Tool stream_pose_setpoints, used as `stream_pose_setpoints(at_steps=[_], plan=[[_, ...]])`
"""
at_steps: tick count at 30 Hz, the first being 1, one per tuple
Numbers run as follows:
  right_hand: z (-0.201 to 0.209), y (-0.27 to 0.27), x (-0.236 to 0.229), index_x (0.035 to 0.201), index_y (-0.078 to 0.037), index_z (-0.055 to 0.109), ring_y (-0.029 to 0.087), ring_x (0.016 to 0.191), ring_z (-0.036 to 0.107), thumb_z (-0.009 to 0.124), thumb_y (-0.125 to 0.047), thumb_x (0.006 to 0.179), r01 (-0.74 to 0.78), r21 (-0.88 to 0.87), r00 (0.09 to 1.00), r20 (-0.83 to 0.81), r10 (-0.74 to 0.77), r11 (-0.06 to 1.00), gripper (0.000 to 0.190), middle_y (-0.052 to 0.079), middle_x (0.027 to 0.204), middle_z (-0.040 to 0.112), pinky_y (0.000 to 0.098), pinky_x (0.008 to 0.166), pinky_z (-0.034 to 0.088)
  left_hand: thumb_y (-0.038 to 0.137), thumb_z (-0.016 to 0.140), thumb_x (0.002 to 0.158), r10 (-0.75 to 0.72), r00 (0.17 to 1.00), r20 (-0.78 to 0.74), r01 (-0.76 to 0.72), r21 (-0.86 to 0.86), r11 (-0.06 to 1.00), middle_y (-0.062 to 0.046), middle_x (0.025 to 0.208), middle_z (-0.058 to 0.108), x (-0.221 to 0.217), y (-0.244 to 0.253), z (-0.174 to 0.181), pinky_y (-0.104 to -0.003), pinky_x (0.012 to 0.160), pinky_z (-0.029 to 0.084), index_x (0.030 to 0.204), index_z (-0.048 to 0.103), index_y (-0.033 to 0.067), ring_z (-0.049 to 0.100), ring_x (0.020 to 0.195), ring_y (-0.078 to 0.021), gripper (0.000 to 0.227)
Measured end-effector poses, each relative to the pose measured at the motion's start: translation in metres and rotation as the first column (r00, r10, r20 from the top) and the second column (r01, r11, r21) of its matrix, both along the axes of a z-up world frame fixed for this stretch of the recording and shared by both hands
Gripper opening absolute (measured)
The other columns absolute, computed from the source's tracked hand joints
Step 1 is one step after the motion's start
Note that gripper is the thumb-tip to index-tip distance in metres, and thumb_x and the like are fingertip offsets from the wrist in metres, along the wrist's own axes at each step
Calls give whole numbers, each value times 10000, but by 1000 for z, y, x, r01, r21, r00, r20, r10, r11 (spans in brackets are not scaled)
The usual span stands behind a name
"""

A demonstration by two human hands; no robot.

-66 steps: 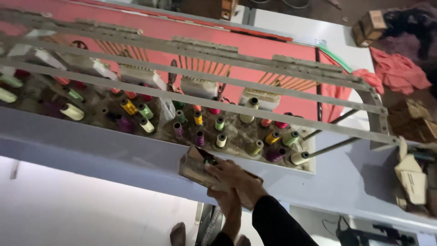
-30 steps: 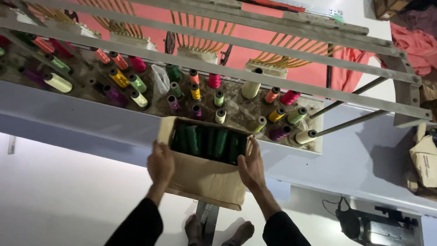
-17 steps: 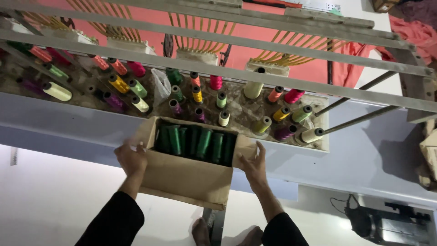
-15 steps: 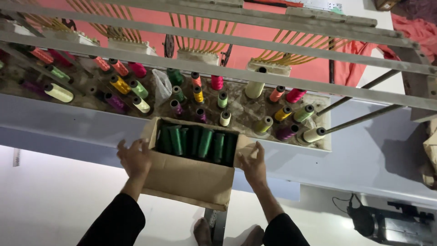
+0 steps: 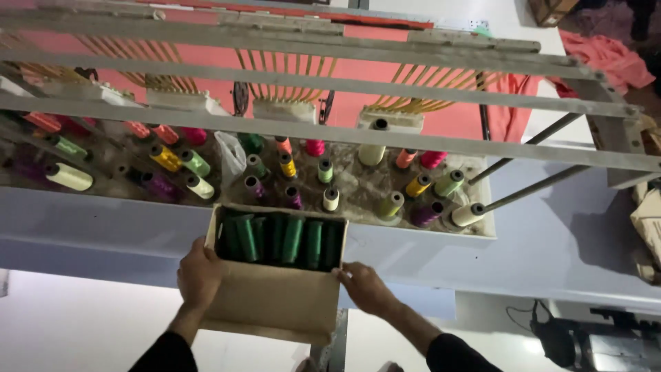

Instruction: Stocking and organizing thread spools on an industrial embroidery machine rack

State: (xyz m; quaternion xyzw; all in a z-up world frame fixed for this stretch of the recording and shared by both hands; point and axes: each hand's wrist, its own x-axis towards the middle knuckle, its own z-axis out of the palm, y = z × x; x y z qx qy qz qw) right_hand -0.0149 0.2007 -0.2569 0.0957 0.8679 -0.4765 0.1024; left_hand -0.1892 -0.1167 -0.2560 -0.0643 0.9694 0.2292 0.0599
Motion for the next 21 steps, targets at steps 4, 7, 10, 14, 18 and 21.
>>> stream_pose_setpoints(at_steps=[4,7,10,14,18,21], plan=[[24,-8,6,932,-104,729,222,682,650,479,-481,1019,100,-19,988,120,-97,995,460,102,759,724,392,662,459,104,684,789,-356,674,-647,237,-268,934,-119,1165,672,28,48,30,-491,887,450,1288,656,80,628,1108,-363,501],[7,-15,5,1057,-118,785,261,948,718,599,-486,947,206,140,969,106,-222,968,427,56,1057,793,409,835,508,293,735,878,-433,702,-565,422,-159,893,-93,890,698,48,99,19,-538,737,437,987,691,145,639,851,-356,189],[4,-16,12,1034,-76,637,364,872,665,769,-388,901,267,436,923,-372,-98,860,364,108,962,653,507,602,531,684,826,738,-472,830,-296,360,-362,860,-67,810,681,66,133,-4,-522,684,468,1191,589,129,671,743,-326,754],[28,-14,2,1207,-21,618,379,973,588,765,-140,852,110,450,866,-482,137,886,403,169,1106,633,506,720,545,565,740,821,-355,934,47,354,-276,894,-127,904,764,59,141,-18,-534,768,475,1260,496,129,730,848,-402,665],[61,-16,-9,1374,-10,576,377,1107,597,768,-75,828,54,457,807,-544,231,888,583,189,1302,641,486,927,540,305,728,734,-312,777,-547,314,-93,945,-161,772,691,60,135,42,-551,573,516,977,730,61,667,685,-432,345],[91,-23,-21,1543,-79,444,386,1303,529,878,-213,708,137,494,769,-599,222,858,951,167,1449,535,464,1071,450,435,738,794,-397,799,-452,439,-13,898,-85,801,699,69,150,88,-442,697,574,993,723,140,732,760,-315,357]])
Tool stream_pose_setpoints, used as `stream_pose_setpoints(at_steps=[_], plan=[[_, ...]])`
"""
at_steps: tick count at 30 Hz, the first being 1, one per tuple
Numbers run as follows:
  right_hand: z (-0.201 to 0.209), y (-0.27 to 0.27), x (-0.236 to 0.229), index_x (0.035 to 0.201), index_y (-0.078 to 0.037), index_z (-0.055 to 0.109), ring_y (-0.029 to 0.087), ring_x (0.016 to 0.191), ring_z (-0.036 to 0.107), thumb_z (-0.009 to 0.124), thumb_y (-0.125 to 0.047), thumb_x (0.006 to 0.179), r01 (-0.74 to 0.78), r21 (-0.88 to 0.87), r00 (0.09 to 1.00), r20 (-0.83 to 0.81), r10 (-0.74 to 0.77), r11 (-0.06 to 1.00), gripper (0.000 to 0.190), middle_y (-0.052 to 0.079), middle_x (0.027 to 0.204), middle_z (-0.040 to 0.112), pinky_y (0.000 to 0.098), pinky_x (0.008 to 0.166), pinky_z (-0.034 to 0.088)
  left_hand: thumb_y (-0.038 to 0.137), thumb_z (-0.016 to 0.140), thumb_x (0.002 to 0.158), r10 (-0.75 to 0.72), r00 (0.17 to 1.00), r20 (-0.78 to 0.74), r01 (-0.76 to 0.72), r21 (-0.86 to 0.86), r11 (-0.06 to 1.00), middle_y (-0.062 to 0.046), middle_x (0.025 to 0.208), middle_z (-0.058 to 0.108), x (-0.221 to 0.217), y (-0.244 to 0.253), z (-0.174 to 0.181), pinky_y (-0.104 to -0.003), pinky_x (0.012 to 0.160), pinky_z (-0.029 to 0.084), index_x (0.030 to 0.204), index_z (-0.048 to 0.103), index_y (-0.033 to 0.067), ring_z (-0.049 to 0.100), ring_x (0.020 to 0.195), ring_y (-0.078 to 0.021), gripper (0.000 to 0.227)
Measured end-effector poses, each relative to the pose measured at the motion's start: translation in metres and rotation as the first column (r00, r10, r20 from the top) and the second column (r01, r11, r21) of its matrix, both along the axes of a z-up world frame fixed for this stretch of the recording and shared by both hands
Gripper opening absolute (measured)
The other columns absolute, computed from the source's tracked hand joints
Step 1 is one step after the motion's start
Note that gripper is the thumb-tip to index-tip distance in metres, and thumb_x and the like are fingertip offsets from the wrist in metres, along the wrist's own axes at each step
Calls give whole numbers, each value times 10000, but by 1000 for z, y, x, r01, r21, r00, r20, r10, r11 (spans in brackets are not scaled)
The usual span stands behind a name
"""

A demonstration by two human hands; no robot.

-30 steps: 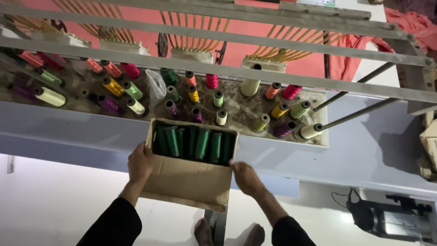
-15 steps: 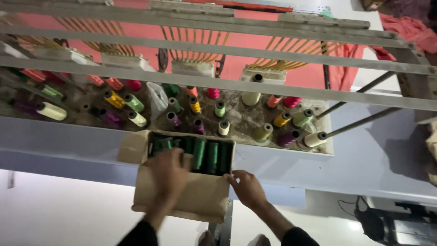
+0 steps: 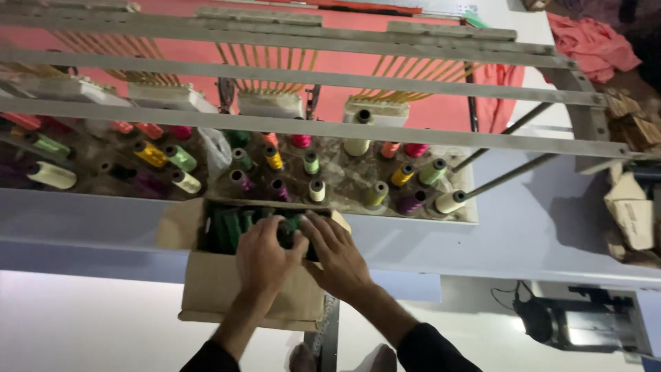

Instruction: Stocking and organizing thread spools on an industrial embroidery machine rack

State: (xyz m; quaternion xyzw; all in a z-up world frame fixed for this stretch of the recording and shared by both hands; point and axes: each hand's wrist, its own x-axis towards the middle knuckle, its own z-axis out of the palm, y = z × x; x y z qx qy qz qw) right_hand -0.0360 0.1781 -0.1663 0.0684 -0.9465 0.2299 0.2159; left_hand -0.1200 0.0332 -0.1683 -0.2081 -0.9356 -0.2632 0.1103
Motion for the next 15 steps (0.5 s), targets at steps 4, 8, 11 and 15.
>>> stream_pose_setpoints(at_steps=[4,8,11,15], plan=[[5,10,-6,1463,-12,487,397,945,678,651,71,709,26,-248,1000,19,-22,968,776,207,1067,669,478,823,553,597,704,771,-97,920,379,56,118,991,-110,873,750,7,17,32,-473,753,580,1061,756,188,754,841,-339,503],[35,34,4,1341,-23,580,305,805,689,716,-270,865,298,-944,930,321,177,143,552,231,1156,712,418,633,533,600,482,1001,-563,406,720,16,611,792,-197,1137,543,9,20,12,-384,625,478,1265,476,58,566,730,-212,603],[37,66,22,1374,-20,561,280,658,650,597,-457,915,320,-849,937,218,274,-421,635,225,1200,701,347,475,491,415,535,967,-608,242,756,-52,636,770,-33,741,537,20,22,5,-326,543,396,783,605,123,472,572,-158,352],[13,103,49,1273,-5,624,268,554,522,480,-571,996,256,-725,953,76,294,-640,646,180,808,598,358,433,426,326,663,938,-407,434,804,-180,520,835,64,520,397,-1,6,-37,-306,482,280,581,543,217,297,473,-95,393]])
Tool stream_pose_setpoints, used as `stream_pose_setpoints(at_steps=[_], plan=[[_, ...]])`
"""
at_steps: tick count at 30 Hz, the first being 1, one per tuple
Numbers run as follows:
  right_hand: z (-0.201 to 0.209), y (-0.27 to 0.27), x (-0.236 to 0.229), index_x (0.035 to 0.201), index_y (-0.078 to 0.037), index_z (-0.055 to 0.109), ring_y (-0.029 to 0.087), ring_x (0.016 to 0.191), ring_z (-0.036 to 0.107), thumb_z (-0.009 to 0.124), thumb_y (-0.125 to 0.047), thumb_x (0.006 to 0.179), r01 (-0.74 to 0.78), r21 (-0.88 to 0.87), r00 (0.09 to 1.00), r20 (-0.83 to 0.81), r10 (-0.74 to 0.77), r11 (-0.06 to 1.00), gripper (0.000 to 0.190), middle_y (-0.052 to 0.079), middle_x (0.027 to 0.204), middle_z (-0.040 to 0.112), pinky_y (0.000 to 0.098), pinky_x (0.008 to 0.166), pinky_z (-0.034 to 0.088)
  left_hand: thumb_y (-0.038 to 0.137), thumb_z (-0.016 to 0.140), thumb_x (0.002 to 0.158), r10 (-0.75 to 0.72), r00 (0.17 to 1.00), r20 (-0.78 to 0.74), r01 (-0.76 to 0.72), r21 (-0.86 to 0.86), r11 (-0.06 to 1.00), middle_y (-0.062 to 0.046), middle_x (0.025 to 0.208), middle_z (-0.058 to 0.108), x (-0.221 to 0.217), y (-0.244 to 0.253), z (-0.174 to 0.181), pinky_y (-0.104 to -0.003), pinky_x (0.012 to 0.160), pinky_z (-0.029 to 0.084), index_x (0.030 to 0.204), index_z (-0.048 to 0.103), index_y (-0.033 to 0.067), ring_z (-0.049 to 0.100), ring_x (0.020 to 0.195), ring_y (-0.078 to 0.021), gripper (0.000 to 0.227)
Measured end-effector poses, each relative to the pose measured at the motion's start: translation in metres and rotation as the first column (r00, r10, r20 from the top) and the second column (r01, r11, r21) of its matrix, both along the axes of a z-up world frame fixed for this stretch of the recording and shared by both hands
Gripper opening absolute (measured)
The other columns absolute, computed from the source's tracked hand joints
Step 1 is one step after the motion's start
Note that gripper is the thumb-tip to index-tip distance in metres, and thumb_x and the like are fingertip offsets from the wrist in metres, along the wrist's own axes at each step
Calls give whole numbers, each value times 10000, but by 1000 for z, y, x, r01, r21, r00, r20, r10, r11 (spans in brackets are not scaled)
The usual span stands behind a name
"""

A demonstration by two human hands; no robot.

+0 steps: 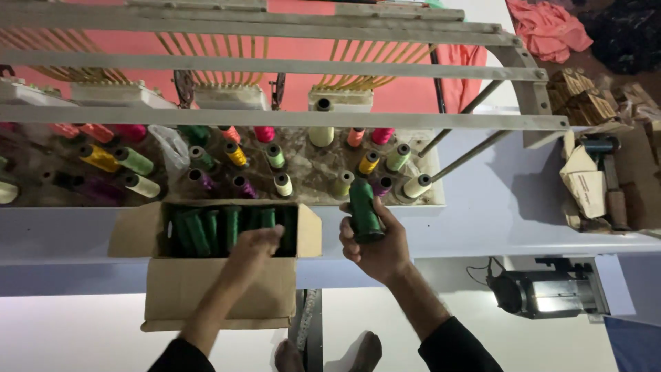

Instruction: Stocking and organizing thread spools on an industrial embroidery machine rack

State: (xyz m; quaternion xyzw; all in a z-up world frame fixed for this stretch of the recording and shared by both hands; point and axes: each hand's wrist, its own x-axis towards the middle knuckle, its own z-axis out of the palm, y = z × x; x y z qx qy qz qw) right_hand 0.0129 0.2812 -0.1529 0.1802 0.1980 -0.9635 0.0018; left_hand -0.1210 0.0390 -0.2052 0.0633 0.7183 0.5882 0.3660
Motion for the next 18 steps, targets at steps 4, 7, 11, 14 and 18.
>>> stream_pose_setpoints(at_steps=[4,7,11,14,18], plan=[[-7,6,14,1204,5,637,277,523,463,468,-591,992,-4,16,1000,19,3,1000,655,167,685,491,357,422,386,384,558,997,-147,969,-196,87,-287,954,-7,493,399,-20,-2,-3,-388,476,345,585,536,183,305,458,-137,459],[-10,9,23,1215,-3,608,291,543,485,448,-581,998,-32,41,999,42,30,999,638,178,685,504,373,440,399,501,540,1020,-213,945,-249,31,-579,815,-27,581,611,-17,6,6,-387,530,446,750,740,167,536,492,-184,474],[-10,11,31,1245,-9,606,378,734,613,451,-567,986,-33,80,997,65,28,996,634,250,834,606,469,630,492,385,643,981,-208,888,-411,37,-385,922,-111,694,723,21,31,30,-433,683,559,844,797,117,718,697,-310,338],[-2,11,33,1244,-16,618,428,933,701,485,-485,989,6,97,994,106,-16,995,551,288,1070,699,547,813,563,229,778,893,-171,821,-545,136,-104,985,-133,768,734,50,48,52,-382,662,582,1004,814,134,700,702,-269,150],[22,7,37,1373,69,572,310,1098,637,401,-463,1012,-124,215,990,86,107,969,665,221,1435,619,425,897,475,279,793,866,-295,686,-665,263,-151,953,-47,1151,659,83,71,80,-321,774,565,1381,665,207,671,1007,-181,535]])
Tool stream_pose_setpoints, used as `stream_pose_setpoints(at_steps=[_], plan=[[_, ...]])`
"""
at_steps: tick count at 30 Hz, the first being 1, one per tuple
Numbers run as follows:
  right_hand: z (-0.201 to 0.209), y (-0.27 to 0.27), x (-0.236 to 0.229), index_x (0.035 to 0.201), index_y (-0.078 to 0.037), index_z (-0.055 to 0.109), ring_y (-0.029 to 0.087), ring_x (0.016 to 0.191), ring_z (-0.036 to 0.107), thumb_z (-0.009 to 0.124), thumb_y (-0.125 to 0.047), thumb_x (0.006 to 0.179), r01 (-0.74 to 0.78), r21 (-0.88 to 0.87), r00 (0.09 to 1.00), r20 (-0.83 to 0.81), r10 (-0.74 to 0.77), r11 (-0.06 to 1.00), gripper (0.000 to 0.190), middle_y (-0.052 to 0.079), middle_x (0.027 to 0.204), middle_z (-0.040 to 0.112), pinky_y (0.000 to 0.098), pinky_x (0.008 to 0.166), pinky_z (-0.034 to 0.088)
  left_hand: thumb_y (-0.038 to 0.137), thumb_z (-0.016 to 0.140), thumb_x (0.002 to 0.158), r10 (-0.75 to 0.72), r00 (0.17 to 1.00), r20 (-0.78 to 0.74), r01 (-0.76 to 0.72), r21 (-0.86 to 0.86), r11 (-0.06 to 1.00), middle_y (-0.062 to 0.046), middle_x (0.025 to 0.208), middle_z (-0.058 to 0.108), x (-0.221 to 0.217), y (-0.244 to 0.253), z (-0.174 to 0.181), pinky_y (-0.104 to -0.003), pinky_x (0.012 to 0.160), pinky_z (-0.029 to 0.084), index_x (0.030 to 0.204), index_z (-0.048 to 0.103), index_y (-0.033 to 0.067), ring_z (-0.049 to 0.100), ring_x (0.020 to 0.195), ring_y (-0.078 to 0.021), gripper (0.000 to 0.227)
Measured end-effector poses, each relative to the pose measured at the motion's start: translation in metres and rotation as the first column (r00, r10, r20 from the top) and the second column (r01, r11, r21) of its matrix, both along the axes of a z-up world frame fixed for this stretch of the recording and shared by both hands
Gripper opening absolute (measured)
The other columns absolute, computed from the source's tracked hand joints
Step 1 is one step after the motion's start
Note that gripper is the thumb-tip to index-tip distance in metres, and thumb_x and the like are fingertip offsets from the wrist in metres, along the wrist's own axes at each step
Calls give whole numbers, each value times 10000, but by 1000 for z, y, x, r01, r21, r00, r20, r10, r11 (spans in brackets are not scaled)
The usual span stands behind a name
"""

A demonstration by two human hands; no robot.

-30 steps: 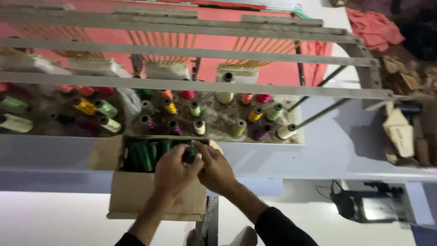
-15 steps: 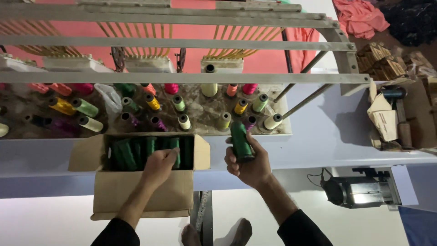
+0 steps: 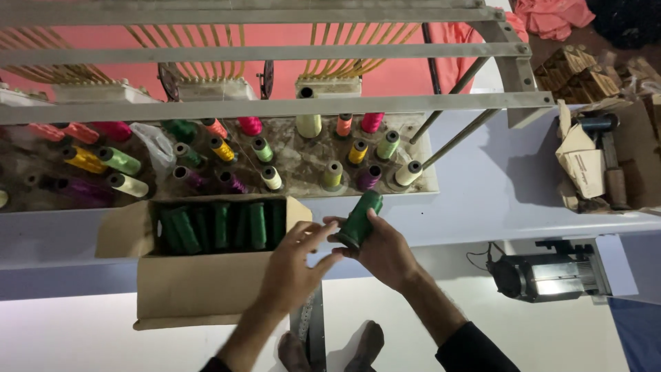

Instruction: Stocking and organizing thread spools on an industrial embroidery machine rack

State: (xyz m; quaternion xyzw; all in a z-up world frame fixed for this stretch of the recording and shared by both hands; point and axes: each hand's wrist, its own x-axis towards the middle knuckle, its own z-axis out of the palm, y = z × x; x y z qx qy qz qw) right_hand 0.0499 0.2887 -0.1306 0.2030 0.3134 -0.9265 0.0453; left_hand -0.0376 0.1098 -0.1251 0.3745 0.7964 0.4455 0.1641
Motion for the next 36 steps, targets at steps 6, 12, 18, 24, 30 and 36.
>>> stream_pose_setpoints(at_steps=[6,12,18,24,30,36], plan=[[-20,5,3,1321,32,618,327,1213,660,542,-487,942,-129,68,991,-12,130,989,647,221,1281,708,498,1025,496,99,699,912,251,963,102,-267,203,942,-50,1048,819,4,9,-14,-283,737,599,1105,797,113,775,881,-163,218],[16,-3,4,1302,-27,562,328,971,697,690,-182,890,82,128,996,-44,-77,988,459,181,1063,691,530,909,585,106,806,882,307,744,593,-452,109,885,-77,697,745,2,9,-41,-238,456,395,1012,841,53,481,528,-68,145],[1,-13,7,1261,30,519,381,1045,690,756,83,820,329,290,944,-130,-304,899,503,242,1148,657,570,956,575,1,602,817,-54,309,950,-477,204,855,-171,1409,583,15,9,-19,-228,517,430,1528,458,44,627,868,-204,727],[-3,-1,19,1247,-42,529,327,1274,637,809,42,823,274,778,950,-312,-32,565,516,208,1305,691,496,1073,475,157,607,944,147,354,924,-193,-82,978,-100,877,662,13,13,-2,-186,363,298,1162,663,-7,433,525,-83,279],[-33,25,33,1316,-63,542,282,1230,595,780,-13,866,207,694,977,-188,-104,689,512,141,1267,661,505,1067,465,257,616,999,279,486,828,-292,-147,945,30,540,386,-7,-7,-19,-206,358,268,1030,780,14,341,391,-57,295],[-26,21,39,1401,-29,528,276,1096,611,645,-71,945,239,468,971,-104,-215,851,472,159,1154,659,493,987,503,170,602,1032,379,489,786,-545,-64,836,31,594,384,-27,-12,-43,-193,361,284,937,711,-10,351,410,-32,231]])
